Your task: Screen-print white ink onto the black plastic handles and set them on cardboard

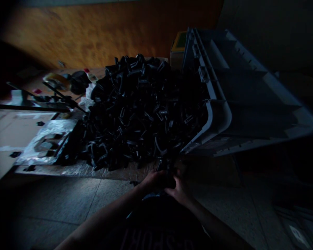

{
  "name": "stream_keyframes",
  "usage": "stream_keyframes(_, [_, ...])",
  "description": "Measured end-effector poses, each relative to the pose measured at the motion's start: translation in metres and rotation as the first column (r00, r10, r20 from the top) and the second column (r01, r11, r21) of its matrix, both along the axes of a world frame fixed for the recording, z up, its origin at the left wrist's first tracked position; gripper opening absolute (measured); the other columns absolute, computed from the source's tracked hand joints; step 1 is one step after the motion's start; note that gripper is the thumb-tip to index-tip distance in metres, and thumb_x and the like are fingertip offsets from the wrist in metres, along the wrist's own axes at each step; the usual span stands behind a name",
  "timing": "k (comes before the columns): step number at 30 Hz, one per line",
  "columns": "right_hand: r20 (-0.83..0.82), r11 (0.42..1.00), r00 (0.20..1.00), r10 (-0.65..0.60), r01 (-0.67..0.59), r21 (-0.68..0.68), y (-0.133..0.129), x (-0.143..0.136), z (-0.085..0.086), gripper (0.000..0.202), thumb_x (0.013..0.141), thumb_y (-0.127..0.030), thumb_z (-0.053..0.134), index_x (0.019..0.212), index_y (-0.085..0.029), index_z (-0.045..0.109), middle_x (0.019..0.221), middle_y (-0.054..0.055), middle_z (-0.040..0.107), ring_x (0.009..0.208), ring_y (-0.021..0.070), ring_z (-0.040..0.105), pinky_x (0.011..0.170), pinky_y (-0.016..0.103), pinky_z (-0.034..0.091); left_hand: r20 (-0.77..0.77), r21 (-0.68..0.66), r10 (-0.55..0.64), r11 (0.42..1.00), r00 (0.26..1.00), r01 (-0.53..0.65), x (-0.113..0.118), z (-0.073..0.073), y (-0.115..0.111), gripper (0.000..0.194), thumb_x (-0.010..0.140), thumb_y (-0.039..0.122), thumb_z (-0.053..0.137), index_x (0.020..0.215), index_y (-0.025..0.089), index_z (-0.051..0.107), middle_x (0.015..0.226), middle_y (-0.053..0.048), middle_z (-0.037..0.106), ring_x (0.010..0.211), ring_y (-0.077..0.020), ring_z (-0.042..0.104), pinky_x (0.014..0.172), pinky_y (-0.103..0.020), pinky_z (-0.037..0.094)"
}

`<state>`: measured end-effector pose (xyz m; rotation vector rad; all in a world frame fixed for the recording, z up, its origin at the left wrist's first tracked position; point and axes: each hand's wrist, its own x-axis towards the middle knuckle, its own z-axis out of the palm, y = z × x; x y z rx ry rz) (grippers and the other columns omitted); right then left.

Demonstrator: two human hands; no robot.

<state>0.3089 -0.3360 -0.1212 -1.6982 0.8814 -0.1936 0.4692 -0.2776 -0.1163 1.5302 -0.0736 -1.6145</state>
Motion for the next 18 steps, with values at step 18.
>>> stream_keyframes(18, [0.318,0.941,0.948,0.031,0.079,-0.329,-0.037,0.056,0.118,0.046,0.071,-0.029,0.074,0.116,-0.027,0.066,0.140,0.008,0.047,0.125,0.0291,0.052,0.104,0.044,0.047,0.111,-0.377,0.003,0.925,0.994,0.040,0.072,0.147,-0.032,0.031,0.070,0.036,0.077,0.086,0.010,0.070,0.075,-0.006,0.071,0.062,-0.0141,0.063,0.061,-0.024,0.048])
